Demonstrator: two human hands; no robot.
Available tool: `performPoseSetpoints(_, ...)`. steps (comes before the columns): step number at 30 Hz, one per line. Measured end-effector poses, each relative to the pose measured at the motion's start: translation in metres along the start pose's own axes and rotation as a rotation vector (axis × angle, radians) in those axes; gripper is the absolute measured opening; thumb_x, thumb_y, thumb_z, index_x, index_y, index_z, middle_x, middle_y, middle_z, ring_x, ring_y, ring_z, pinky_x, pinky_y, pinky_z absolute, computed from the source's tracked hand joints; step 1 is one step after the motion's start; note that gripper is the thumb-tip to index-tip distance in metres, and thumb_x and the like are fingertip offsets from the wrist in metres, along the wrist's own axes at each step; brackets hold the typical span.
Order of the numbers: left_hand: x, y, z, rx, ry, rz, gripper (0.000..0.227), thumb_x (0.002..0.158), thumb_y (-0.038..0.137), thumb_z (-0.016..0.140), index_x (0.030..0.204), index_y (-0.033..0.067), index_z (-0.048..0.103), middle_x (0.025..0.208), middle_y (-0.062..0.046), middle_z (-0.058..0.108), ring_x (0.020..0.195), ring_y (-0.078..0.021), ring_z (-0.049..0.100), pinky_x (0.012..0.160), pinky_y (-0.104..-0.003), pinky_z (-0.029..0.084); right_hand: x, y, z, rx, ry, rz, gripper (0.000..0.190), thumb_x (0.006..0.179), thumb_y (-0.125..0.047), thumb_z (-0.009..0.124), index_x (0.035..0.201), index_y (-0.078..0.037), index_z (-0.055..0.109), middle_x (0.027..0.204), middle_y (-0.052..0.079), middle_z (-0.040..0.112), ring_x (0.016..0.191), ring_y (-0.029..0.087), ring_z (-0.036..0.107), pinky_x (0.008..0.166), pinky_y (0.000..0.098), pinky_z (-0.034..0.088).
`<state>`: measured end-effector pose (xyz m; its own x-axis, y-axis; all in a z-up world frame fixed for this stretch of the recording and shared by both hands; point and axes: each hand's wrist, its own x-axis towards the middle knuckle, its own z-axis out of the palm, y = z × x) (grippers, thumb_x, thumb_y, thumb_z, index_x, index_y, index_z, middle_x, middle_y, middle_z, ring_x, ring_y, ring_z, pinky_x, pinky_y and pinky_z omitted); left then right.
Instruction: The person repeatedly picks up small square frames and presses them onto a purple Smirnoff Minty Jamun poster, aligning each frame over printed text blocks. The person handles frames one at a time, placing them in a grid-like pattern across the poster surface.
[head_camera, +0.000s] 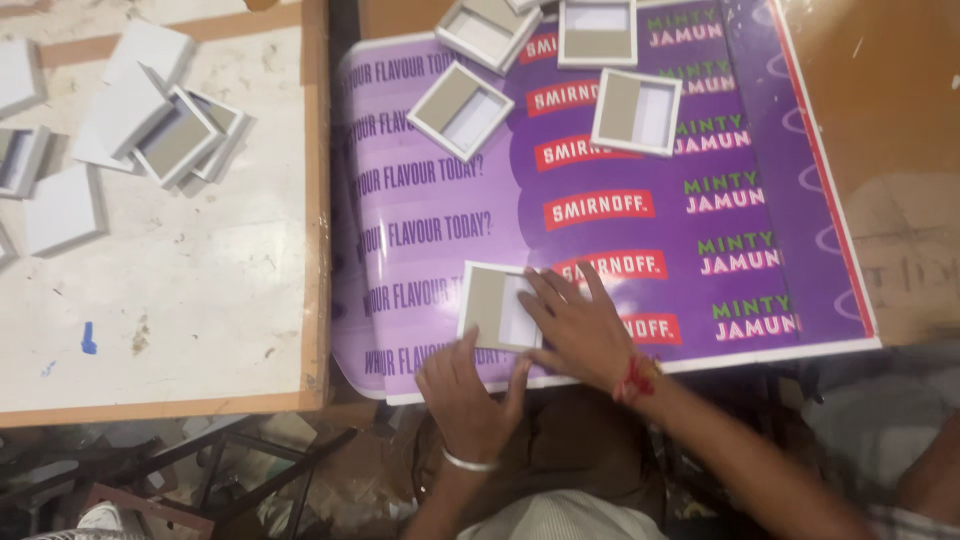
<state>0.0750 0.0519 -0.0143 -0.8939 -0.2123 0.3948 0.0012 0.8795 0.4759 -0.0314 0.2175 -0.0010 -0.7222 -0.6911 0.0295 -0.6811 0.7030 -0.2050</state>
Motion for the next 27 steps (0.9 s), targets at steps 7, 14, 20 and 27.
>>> performPoseSetpoints(7, -0.007, -0.017, 0.035, -0.1, 0.002, -0.063, 0.054, 0.093, 0.037, 0.068, 0.13, -0.0009, 0.058, 0.107, -0.014, 0.065, 0.096, -0.0266, 0.06, 0.084, -0.043, 0.042, -0.036, -0.041, 0.023, 0.054, 0.121, 0.189, 0.085, 0.072, -0.055, 0.076, 0.138, -0.008, 0.052, 0.149, 0.029, 0.037, 0.135, 0.043, 0.036, 0.109, 0.0639, 0.027)
performPoseSetpoints(14, 0.031, -0.04, 0.047, -0.243, -0.021, -0.02, 0.043, 0.099, 0.018, 0.061, 0.141, 0.0086, 0.058, 0.116, -0.005, 0.076, 0.083, -0.0196, 0.056, 0.076, -0.036, 0.041, -0.059, -0.055, 0.026, 0.098, 0.06, 0.102, 0.074, 0.087, -0.039, 0.074, 0.152, -0.016, 0.047, 0.149, 0.016, 0.045, 0.128, 0.033, 0.046, 0.103, 0.0539, 0.038)
performPoseSetpoints(20, 0.068, -0.046, 0.059, -0.196, -0.338, 0.211, 0.063, 0.096, 0.004, 0.064, 0.156, 0.0164, 0.046, 0.107, 0.003, 0.078, 0.083, -0.0196, 0.055, 0.079, -0.035, 0.039, -0.031, -0.007, -0.002, 0.157, 0.007, -0.069, 0.096, 0.077, -0.035, 0.081, 0.156, -0.007, 0.036, 0.152, 0.019, 0.044, 0.141, 0.034, 0.038, 0.116, 0.056, 0.029)
performPoseSetpoints(27, 0.079, -0.022, 0.039, 0.063, -0.344, 0.472, 0.076, 0.086, 0.002, 0.067, 0.157, 0.0172, 0.045, 0.115, -0.003, 0.076, 0.104, -0.0244, 0.063, 0.098, -0.048, 0.042, 0.016, 0.007, -0.037, -0.253, -0.524, -0.157, 0.133, 0.059, -0.058, 0.092, 0.154, 0.003, 0.022, 0.162, 0.021, 0.026, 0.155, 0.036, 0.013, 0.123, 0.0637, 0.008)
